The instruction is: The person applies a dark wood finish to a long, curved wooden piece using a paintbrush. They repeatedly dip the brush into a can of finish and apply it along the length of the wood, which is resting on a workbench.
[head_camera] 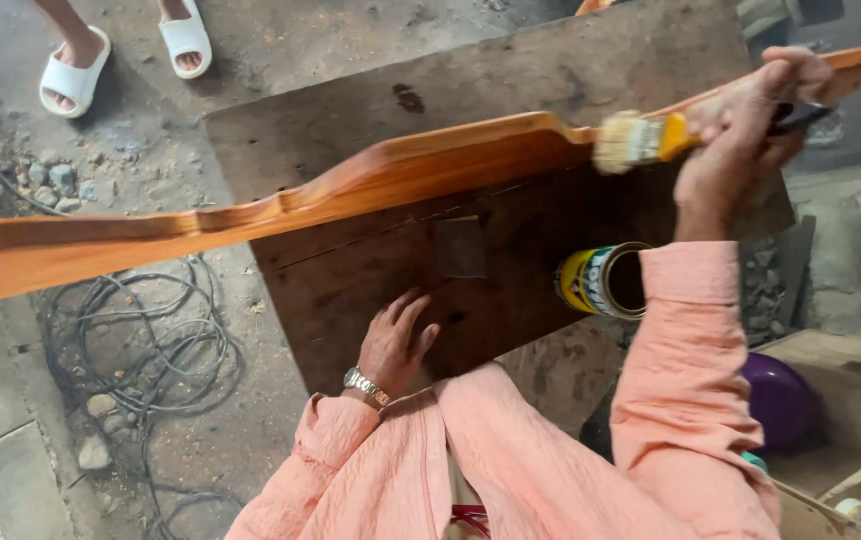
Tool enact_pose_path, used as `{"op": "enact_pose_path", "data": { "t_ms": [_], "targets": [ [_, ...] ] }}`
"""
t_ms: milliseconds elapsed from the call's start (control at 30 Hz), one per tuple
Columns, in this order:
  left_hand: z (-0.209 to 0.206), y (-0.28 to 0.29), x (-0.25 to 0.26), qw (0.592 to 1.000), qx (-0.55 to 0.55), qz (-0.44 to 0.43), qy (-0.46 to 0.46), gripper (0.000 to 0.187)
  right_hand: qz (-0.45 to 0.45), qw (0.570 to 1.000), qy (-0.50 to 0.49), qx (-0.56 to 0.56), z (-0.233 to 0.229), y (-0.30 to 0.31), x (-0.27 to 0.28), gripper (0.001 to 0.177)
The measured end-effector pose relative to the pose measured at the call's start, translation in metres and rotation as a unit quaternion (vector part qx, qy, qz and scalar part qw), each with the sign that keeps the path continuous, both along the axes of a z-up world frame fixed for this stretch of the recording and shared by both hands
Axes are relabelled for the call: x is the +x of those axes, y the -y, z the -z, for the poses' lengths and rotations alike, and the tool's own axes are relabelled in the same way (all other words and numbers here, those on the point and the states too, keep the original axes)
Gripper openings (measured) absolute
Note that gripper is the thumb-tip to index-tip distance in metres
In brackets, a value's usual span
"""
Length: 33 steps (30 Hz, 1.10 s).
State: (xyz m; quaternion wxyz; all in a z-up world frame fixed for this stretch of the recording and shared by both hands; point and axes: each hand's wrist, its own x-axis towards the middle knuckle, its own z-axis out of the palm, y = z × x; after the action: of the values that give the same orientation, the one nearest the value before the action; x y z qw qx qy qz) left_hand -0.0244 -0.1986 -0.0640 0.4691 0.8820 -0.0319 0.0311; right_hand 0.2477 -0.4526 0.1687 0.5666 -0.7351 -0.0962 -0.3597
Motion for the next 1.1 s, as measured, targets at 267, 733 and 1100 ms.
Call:
{"op": "enact_pose_path", "data": {
  "t_ms": [267,733,1100],
  "targets": [
    [-0.085,0.118,0.085,0.974,-0.07,0.177,-0.122,0.091,-0.079,0.96,-0.143,0.226,0.006,0.208,-0.019,0.024],
    [0.001,0.219,0.11,0.989,0.021,0.12,0.08,0.14,0.025,0.894,-0.382,-0.232,0.054,0.303,-0.097,0.042],
    [-0.003,0.212,0.122,0.98,-0.087,0.146,0.102,0.116,-0.168,0.916,-0.358,-0.071,0.079,0.205,-0.115,0.043]
  ]
}}
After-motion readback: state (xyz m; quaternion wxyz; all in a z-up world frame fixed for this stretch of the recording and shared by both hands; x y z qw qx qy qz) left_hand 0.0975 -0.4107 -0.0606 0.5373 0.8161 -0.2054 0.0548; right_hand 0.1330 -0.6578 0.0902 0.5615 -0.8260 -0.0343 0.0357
